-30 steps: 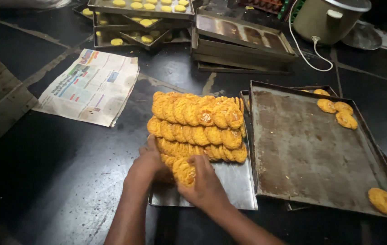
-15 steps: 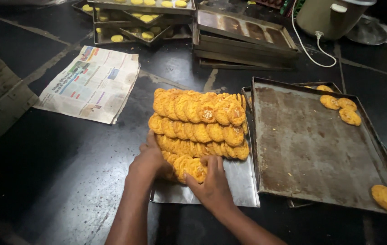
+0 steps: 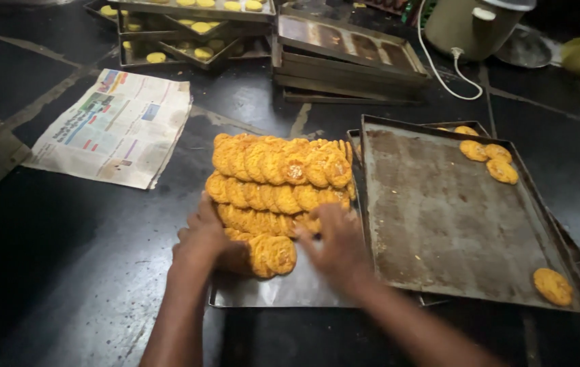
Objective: Arranging baked cookies from a baking tray onto a metal sheet in a production area.
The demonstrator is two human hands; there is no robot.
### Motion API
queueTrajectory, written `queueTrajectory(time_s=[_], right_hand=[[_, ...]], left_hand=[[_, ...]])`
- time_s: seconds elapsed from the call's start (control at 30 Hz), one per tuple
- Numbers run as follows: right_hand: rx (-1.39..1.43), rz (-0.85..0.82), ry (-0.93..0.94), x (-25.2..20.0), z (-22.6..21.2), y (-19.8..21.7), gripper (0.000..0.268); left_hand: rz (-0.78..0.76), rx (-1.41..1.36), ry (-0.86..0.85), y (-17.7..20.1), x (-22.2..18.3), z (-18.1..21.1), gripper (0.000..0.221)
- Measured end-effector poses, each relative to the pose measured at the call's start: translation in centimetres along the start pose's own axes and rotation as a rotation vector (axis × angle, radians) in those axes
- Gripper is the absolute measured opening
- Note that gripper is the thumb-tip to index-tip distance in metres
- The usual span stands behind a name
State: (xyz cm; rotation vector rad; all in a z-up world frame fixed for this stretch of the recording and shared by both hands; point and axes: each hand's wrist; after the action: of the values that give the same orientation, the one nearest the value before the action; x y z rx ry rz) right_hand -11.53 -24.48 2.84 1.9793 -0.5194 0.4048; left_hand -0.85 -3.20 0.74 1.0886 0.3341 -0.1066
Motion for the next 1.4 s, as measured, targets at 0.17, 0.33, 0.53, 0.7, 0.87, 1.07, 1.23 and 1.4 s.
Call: queueTrajectory(time_s=[0.17, 0.33, 0.53, 0.7, 0.87, 1.07, 1.23, 1.4], right_hand=[[-0.28, 0.071, 0.013, 4.2, 12.7, 6.2, 0.03], [-0.759, 0.007, -0.068, 1.3, 31.0, 13.7, 0.05], [0.166, -0.066, -1.297, -9.2, 49.4, 17.3, 0.025], [-0.268, -0.343, -1.144, -7.5, 51.5, 11.9, 0.022], [-0.705, -0.589, -0.511, -1.8, 45.5, 5.8, 0.035], [-0.782, -0.6, -0.398, 2.2, 33.9, 0.9, 0.042], [-0.632, -0.453, -0.396, 3.5, 25.5, 0.2, 0.043], [-0.371, -0.241, -0.243, 3.8, 21.7, 1.7, 0.047]], left_hand=[[0.138, 0.003, -0.03, 0.2, -0.6, 0.4, 0.14], [0.199, 0.015, -0.027, 0.2, -0.4, 0.6, 0.136], [0.2, 0.027, -0.009, -1.4, 0.7, 0.5, 0.136], [0.208, 0.039, -0.015, -1.9, 1.1, 0.1, 0.132], [0.213, 0.039, -0.053, -1.8, 0.8, 0.7, 0.128], [0.222, 0.073, -0.102, -1.3, -1.0, 1.6, 0.131], [0.221, 0.097, -0.116, -1.8, -0.8, 1.9, 0.133], [0.208, 0.189, -0.135, -1.1, -2.1, 2.9, 0.133]])
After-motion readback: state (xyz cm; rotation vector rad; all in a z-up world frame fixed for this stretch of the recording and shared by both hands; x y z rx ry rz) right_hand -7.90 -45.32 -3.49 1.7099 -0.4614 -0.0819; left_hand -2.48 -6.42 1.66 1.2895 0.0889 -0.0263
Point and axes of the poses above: each hand's wrist, its own x-axis towards the middle knuckle, its own y-axis out of the back of the hand, z = x × y, and after that the axes turned 14 degrees about z, right-handed
